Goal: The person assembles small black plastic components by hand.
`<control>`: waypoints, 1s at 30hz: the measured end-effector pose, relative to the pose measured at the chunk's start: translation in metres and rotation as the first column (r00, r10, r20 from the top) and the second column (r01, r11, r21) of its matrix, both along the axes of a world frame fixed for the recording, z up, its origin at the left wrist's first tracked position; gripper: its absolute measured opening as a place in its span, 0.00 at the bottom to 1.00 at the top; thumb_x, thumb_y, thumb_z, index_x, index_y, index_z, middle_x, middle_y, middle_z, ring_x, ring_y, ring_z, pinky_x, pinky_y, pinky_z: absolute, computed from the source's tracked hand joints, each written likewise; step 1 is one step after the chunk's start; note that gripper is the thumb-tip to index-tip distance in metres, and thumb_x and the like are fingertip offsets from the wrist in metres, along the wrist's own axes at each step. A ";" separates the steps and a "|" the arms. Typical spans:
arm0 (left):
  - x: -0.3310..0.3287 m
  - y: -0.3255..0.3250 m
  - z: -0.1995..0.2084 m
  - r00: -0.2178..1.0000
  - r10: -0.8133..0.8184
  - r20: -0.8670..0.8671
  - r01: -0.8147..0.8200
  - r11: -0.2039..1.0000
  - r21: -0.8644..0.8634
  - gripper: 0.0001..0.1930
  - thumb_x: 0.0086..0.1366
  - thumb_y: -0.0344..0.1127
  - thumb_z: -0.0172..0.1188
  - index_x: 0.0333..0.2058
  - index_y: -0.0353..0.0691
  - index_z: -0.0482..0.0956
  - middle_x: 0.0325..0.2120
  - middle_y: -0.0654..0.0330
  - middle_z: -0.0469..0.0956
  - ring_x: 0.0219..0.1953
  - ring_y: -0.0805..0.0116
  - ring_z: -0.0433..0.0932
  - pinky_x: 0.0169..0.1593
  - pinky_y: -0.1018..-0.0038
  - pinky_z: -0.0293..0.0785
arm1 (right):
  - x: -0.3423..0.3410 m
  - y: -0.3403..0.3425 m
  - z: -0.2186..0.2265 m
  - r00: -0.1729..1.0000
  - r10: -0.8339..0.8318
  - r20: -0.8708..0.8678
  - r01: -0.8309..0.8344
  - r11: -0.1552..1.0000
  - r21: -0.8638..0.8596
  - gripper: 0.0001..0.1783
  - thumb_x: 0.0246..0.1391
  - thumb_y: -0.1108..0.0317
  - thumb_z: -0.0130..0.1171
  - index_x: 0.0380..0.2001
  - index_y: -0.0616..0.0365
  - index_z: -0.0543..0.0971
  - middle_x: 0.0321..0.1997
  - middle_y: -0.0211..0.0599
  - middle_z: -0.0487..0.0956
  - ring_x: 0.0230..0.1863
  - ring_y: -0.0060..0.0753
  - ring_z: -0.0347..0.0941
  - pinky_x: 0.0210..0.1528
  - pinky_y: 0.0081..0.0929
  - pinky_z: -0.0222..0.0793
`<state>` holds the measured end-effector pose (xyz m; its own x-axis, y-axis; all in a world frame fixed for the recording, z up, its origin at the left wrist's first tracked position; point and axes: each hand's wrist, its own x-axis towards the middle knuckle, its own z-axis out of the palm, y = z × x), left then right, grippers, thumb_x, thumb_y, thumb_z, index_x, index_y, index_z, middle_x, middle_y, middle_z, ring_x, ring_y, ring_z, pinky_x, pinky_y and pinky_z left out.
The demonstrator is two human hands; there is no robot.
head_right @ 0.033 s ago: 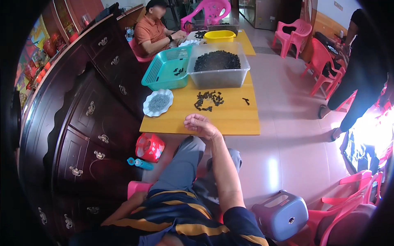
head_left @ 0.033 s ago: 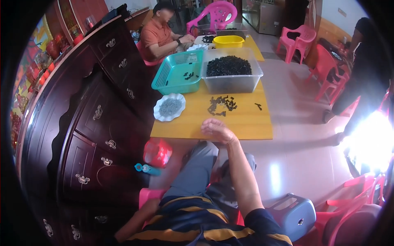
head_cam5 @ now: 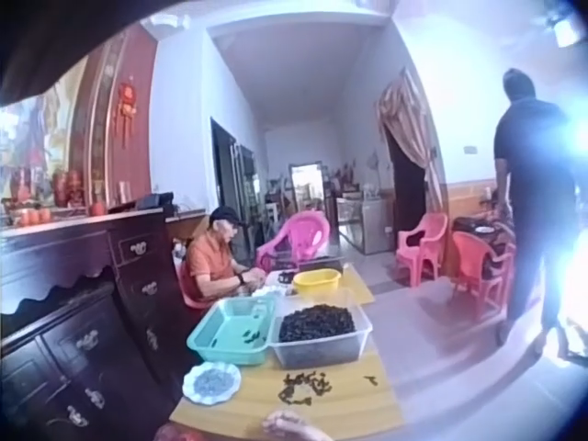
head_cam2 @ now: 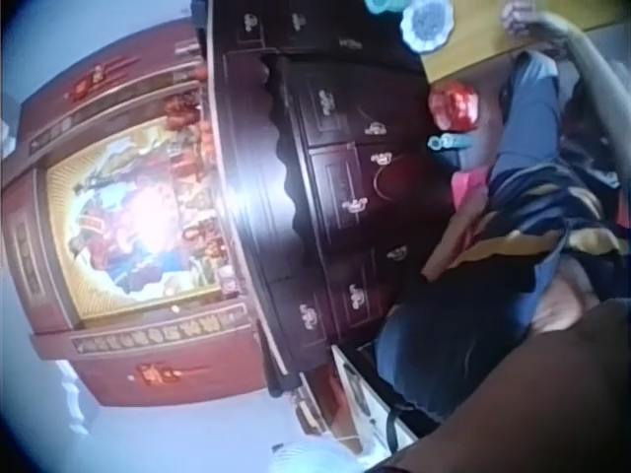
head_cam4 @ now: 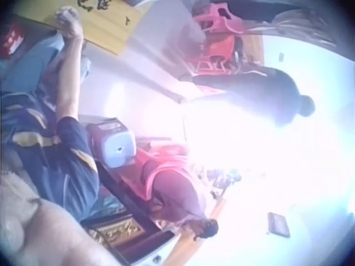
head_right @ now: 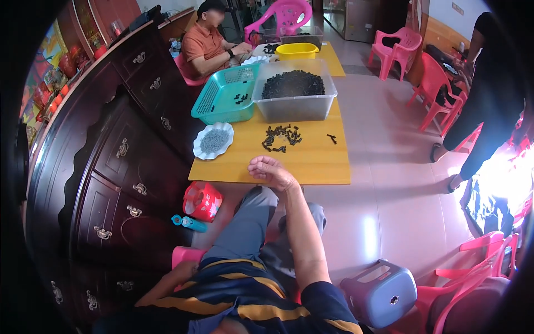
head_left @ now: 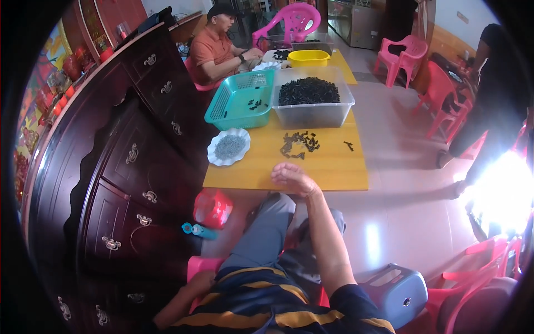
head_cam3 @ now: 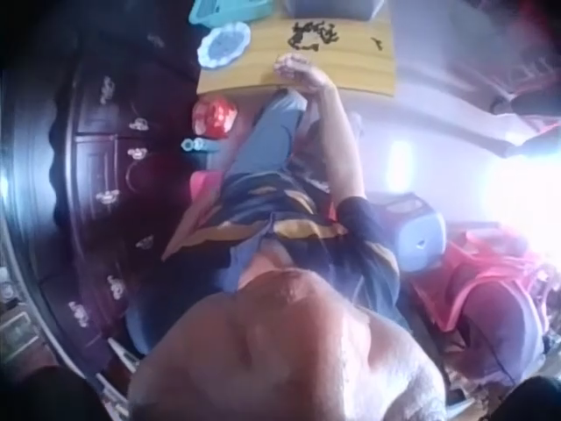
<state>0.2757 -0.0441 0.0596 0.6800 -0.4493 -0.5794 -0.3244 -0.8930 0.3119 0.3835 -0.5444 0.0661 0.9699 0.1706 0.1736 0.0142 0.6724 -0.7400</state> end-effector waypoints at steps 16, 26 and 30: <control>-0.005 0.009 0.003 0.639 0.402 -0.656 -0.697 0.662 -0.274 0.11 0.70 0.36 0.56 0.35 0.38 0.85 0.27 0.62 0.82 0.32 0.70 0.80 0.37 0.69 0.75 | -0.005 0.009 0.010 1.000 -0.005 -0.027 0.006 0.999 0.038 0.17 0.63 0.59 0.64 0.50 0.55 0.77 0.48 0.34 0.83 0.49 0.27 0.80 0.56 0.27 0.74; 0.005 0.006 -0.035 0.972 0.158 -0.172 -0.182 0.975 -0.128 0.14 0.67 0.41 0.59 0.37 0.37 0.86 0.27 0.53 0.83 0.32 0.69 0.82 0.39 0.65 0.75 | -0.009 0.008 0.011 0.998 0.011 -0.064 -0.009 1.000 0.026 0.17 0.64 0.58 0.64 0.51 0.55 0.78 0.48 0.32 0.83 0.48 0.26 0.80 0.55 0.27 0.74; -0.008 -0.011 0.001 0.837 0.366 -0.408 -0.451 0.883 -0.133 0.14 0.66 0.41 0.60 0.41 0.38 0.87 0.33 0.57 0.86 0.35 0.67 0.83 0.42 0.66 0.76 | -0.009 0.009 0.013 0.995 0.004 -0.096 -0.005 1.000 -0.012 0.17 0.63 0.58 0.64 0.51 0.54 0.77 0.48 0.32 0.83 0.48 0.26 0.79 0.55 0.26 0.74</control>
